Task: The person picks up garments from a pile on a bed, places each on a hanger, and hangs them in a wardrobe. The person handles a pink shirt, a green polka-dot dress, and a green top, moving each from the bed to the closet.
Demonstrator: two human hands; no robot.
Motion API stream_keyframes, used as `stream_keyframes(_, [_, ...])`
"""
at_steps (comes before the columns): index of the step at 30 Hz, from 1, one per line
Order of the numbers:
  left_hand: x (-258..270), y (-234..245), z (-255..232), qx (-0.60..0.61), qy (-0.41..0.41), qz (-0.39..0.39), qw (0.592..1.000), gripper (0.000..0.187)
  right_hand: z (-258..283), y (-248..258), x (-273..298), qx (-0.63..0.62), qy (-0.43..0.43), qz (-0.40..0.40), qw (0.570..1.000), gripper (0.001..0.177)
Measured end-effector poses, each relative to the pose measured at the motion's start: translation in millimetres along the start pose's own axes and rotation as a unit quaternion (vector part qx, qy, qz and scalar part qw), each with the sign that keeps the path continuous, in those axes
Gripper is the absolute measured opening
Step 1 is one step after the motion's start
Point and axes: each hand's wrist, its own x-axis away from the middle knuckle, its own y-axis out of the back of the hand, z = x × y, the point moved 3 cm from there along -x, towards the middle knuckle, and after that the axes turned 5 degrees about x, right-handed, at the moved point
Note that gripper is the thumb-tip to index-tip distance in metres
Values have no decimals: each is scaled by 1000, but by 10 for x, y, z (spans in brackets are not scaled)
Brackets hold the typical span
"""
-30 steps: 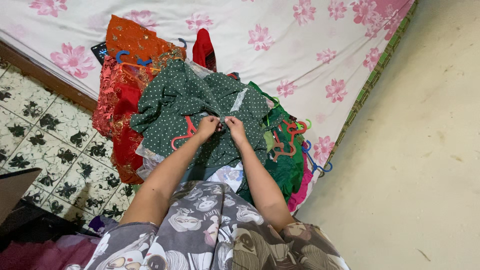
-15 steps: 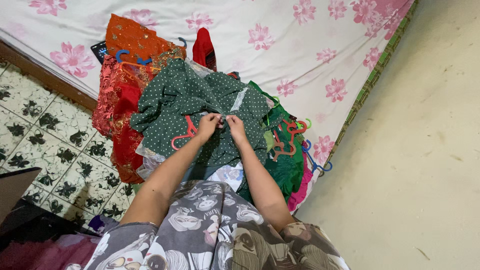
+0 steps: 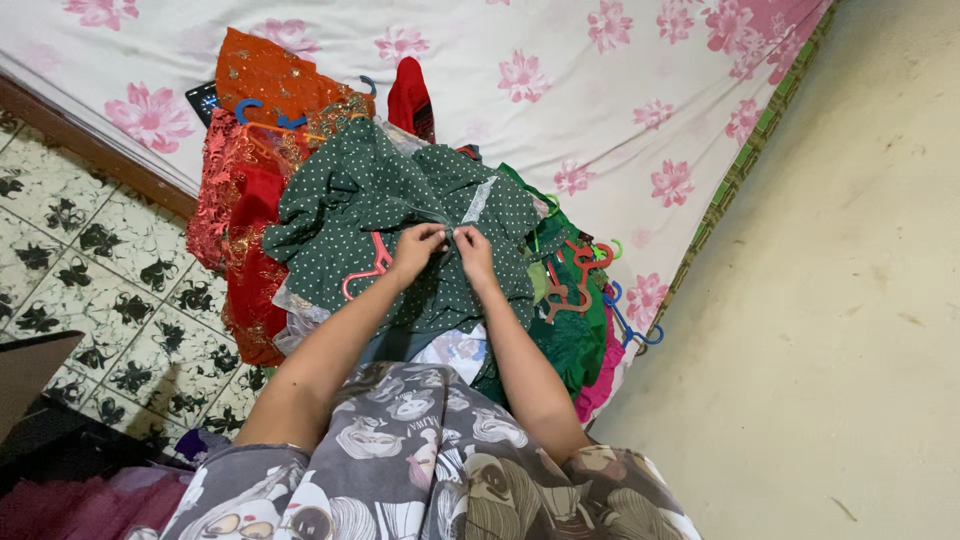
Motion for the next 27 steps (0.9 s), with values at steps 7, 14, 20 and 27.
stream_keyframes(7, [86,0,34,29,-8,-1,1000,19,186,55,110,23,44,-34,998,17])
stream_keyframes(14, [132,10,-46,-14,-42,6,999,22,139,24,162,22,49,-35,998,18])
stream_keyframes(20, [520,-36,-596,-317,-215,-50,923,30,-51,-8,131,24,45,-22,998,20])
stream_keyframes(27, [620,-94,-769,-474,-314,-51,821,15,-123,15,90,57,56,-28,996,20])
